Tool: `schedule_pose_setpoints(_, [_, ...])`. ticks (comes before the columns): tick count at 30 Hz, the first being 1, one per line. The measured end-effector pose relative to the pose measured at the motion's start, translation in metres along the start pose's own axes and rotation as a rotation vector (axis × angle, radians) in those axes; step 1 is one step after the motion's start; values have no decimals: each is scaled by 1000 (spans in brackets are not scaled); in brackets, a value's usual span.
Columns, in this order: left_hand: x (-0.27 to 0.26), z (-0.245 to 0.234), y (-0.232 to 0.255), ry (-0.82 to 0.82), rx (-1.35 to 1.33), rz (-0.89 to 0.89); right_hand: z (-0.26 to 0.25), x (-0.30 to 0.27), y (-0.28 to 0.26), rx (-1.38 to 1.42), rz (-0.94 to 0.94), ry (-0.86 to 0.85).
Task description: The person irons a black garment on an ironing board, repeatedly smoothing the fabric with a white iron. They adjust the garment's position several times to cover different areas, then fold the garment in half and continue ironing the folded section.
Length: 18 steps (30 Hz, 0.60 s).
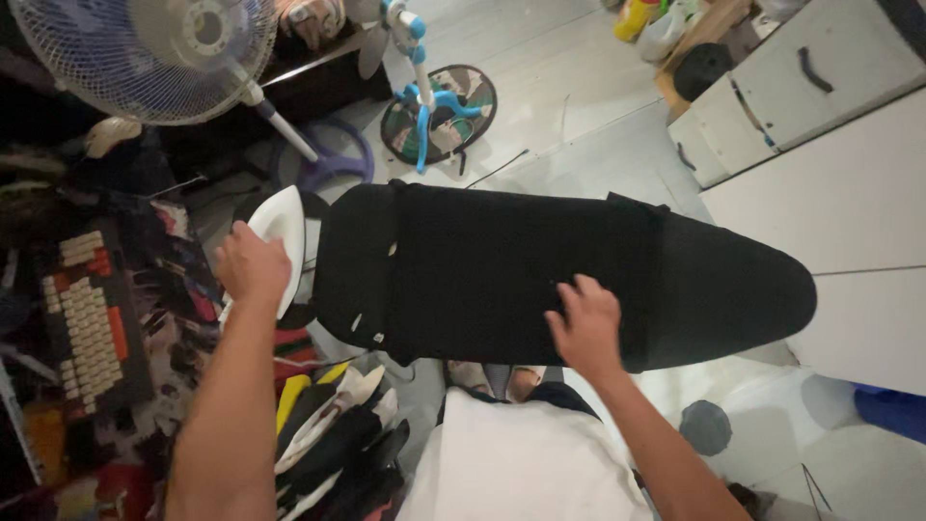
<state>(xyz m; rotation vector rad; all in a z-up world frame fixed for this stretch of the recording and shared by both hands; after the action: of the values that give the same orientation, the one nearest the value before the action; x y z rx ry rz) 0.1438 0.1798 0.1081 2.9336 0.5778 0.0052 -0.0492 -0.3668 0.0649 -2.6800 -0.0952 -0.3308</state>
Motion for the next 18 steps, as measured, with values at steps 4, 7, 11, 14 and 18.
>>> schedule_pose_setpoints(4, [27, 4, -15, -53, -32, 26, 31, 5, -15, -76, -76, -85])
schedule_pose_setpoints(7, [33, 16, -18, -41, -100, -47, 41, -2, -11, -79, -77, -113])
schedule_pose_setpoints(11, [12, 55, 4, -109, -392, 157, 40, 0, -10, -45, -64, -104])
schedule_pose_setpoints(14, [-77, 88, 25, -341, -751, 207, 39, 6, -4, -4, 1, -177])
schedule_pose_setpoints(18, [-193, 89, 94, -304, -591, 167, 23, 12, 23, 100, 28, -122])
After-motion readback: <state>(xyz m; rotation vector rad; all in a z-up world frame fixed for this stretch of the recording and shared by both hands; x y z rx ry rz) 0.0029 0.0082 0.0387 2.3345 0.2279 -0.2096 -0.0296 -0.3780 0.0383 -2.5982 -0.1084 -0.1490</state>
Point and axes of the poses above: each hand's wrist, its own x-axis towards the middle knuckle, its own z-axis out of the palm, y = z × x, the point moved 5 cm from there along x, towards the middle knuckle, and after that the axes turned 2 degrees about x, right-handed, at the moved point
